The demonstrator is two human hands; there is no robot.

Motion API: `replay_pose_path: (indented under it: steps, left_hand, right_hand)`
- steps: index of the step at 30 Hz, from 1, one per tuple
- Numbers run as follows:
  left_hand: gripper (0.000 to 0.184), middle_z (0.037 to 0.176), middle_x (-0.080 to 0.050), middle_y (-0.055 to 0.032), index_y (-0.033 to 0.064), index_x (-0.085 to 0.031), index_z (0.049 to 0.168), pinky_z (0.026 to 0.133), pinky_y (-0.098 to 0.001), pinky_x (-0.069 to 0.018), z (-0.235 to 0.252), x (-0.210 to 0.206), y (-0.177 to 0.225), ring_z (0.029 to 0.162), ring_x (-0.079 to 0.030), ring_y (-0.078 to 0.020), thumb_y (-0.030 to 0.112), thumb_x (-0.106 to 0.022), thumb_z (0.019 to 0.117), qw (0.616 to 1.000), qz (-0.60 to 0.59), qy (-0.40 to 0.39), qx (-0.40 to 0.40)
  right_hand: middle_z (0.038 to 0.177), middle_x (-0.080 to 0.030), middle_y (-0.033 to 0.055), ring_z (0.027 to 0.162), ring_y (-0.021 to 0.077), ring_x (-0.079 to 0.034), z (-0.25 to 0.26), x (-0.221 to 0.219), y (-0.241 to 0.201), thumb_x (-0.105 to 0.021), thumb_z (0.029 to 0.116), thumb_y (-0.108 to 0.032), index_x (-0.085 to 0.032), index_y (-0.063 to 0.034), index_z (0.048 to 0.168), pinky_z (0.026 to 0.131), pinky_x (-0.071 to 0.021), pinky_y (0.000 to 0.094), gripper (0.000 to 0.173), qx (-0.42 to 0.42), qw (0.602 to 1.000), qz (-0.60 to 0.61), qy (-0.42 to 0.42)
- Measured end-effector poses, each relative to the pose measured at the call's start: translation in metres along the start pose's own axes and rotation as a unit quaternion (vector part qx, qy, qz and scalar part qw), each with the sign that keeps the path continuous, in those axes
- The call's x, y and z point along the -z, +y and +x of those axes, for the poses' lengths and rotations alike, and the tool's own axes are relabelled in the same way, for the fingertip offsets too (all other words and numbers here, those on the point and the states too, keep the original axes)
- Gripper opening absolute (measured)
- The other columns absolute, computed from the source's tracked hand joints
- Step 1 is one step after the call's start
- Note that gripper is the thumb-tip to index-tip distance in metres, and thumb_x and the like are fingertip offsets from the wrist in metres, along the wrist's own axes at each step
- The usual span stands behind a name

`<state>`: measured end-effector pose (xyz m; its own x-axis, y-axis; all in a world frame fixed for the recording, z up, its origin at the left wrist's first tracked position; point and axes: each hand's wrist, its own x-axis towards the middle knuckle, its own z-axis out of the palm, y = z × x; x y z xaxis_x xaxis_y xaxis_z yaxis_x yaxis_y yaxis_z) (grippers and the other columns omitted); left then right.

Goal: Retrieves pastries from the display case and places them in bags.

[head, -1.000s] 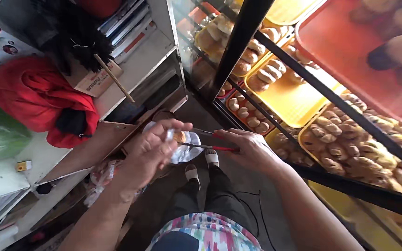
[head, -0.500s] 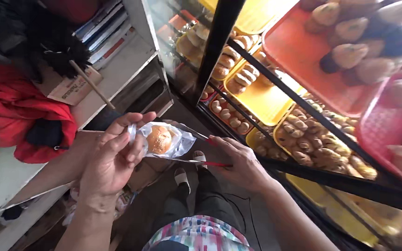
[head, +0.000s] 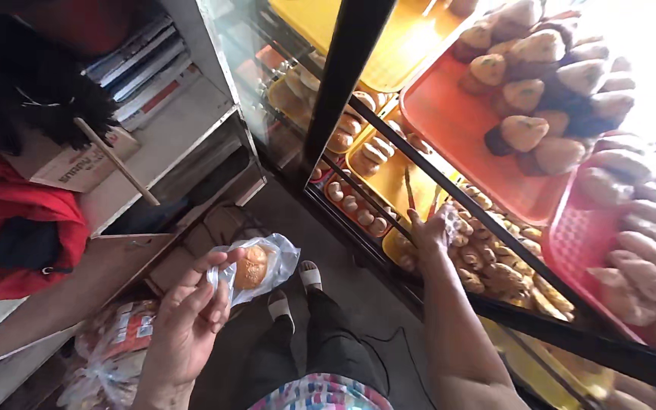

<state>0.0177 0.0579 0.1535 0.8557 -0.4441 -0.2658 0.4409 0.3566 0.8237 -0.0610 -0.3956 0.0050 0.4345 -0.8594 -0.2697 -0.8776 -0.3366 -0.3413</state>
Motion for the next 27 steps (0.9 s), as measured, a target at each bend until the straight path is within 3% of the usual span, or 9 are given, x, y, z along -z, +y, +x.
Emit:
replay_pose_path:
  steps: [3, 6, 8, 11, 15, 19, 21, 24, 27]
  left_hand:
    - [0.033, 0.138, -0.061, -0.0195, 0.0051, -0.065, 0.129, 0.047, -0.0159, -0.0424, -0.012, 0.004, -0.009, 0.058, -0.055, -0.0025, 0.021, -0.054, 0.1014, 0.999, -0.015, 0.04, -0.005]
    - [0.033, 0.136, -0.062, -0.0186, 0.006, -0.065, 0.128, 0.046, -0.0158, -0.0414, -0.021, 0.002, -0.021, 0.057, -0.054, -0.0018, 0.019, -0.053, 0.1009, 0.998, -0.026, 0.062, -0.011]
    - [0.032, 0.137, -0.062, -0.0183, 0.0072, -0.065, 0.128, 0.046, -0.0157, -0.0414, -0.027, 0.002, -0.027, 0.057, -0.053, -0.0014, 0.02, -0.054, 0.1014, 0.997, -0.034, 0.068, -0.02]
    - [0.033, 0.136, -0.062, -0.0194, 0.0058, -0.065, 0.129, 0.046, -0.016, -0.0407, -0.038, 0.004, -0.033, 0.057, -0.052, -0.0014, 0.02, -0.053, 0.1016, 0.995, -0.041, 0.086, -0.034]
    - [0.032, 0.135, -0.063, -0.0201, 0.0054, -0.066, 0.128, 0.047, -0.0161, -0.0408, -0.046, 0.008, -0.041, 0.056, -0.052, -0.0017, 0.019, -0.054, 0.1009, 0.992, -0.043, 0.109, -0.038]
    - [0.031, 0.135, -0.063, -0.0204, 0.0068, -0.067, 0.126, 0.047, -0.0159, -0.0413, -0.054, 0.007, -0.044, 0.057, -0.053, -0.0021, 0.019, -0.053, 0.101, 0.991, -0.05, 0.12, -0.041]
    - [0.031, 0.134, -0.063, -0.0203, 0.0074, -0.068, 0.126, 0.047, -0.0164, -0.0416, -0.056, 0.009, -0.043, 0.057, -0.054, -0.0025, 0.017, -0.052, 0.1008, 0.99, -0.055, 0.125, -0.043]
    - [0.032, 0.132, -0.065, -0.019, 0.0075, -0.068, 0.127, 0.046, -0.0156, -0.0409, -0.058, 0.009, -0.045, 0.056, -0.052, -0.0014, 0.018, -0.052, 0.101, 0.989, -0.054, 0.13, -0.037]
    - [0.032, 0.13, -0.066, -0.0189, 0.007, -0.068, 0.126, 0.046, -0.0158, -0.0407, -0.057, 0.005, -0.05, 0.056, -0.052, -0.0013, 0.015, -0.05, 0.1006, 0.989, -0.052, 0.137, -0.035]
  right_hand:
    - [0.157, -0.037, 0.033, 0.146, 0.0483, -0.036, -0.027, 0.008, -0.059, -0.069, 0.0965, -0.034, -0.038, 0.0033, 0.154, 0.119, -0.0307, 0.0629, 0.075, 0.155, 0.985, 0.07, -0.007]
    - [0.149, -0.05, 0.0231, 0.131, 0.0412, -0.055, -0.037, -0.02, -0.134, -0.072, 0.096, -0.03, -0.039, -0.0067, 0.155, 0.105, -0.0474, 0.0618, 0.072, 0.28, 0.945, 0.131, -0.111]
    - [0.139, -0.06, 0.0209, 0.122, 0.0396, -0.062, -0.032, -0.037, -0.182, -0.075, 0.0938, -0.03, -0.045, -0.0078, 0.151, 0.1, -0.05, 0.0622, 0.068, 0.316, 0.924, 0.153, -0.15]
    - [0.112, -0.072, 0.0218, 0.107, 0.0407, -0.069, -0.018, -0.051, -0.23, -0.073, 0.0936, -0.042, -0.063, -0.0026, 0.128, 0.095, -0.051, 0.0653, 0.054, 0.266, 0.945, 0.134, -0.139]
    - [0.109, -0.072, 0.0223, 0.108, 0.0431, -0.068, -0.019, -0.046, -0.239, -0.057, 0.1023, -0.049, -0.069, -0.0045, 0.121, 0.093, -0.0491, 0.0669, 0.049, 0.254, 0.958, 0.044, -0.126]
    - [0.107, -0.071, 0.0233, 0.103, 0.0437, -0.068, -0.016, -0.039, -0.217, -0.055, 0.1039, -0.046, -0.068, -0.0039, 0.12, 0.089, -0.0501, 0.0673, 0.047, 0.303, 0.94, 0.033, -0.15]
    - [0.103, -0.071, 0.0184, 0.09, 0.0361, -0.07, 0.001, -0.035, -0.187, -0.061, 0.1022, -0.042, -0.067, -0.0082, 0.12, 0.08, -0.0555, 0.0625, 0.038, 0.345, 0.913, 0.107, -0.191]
    - [0.128, -0.067, 0.0119, 0.112, 0.0226, -0.068, 0.015, -0.017, -0.173, -0.055, 0.1042, -0.022, -0.055, -0.0089, 0.141, 0.097, -0.0561, 0.0469, 0.039, 0.345, 0.86, 0.274, -0.258]
    - [0.126, -0.066, 0.0034, 0.114, 0.0124, -0.064, 0.008, -0.019, -0.201, -0.041, 0.109, -0.029, -0.058, -0.0106, 0.135, 0.101, -0.0534, 0.0378, 0.036, 0.275, 0.803, 0.455, -0.269]
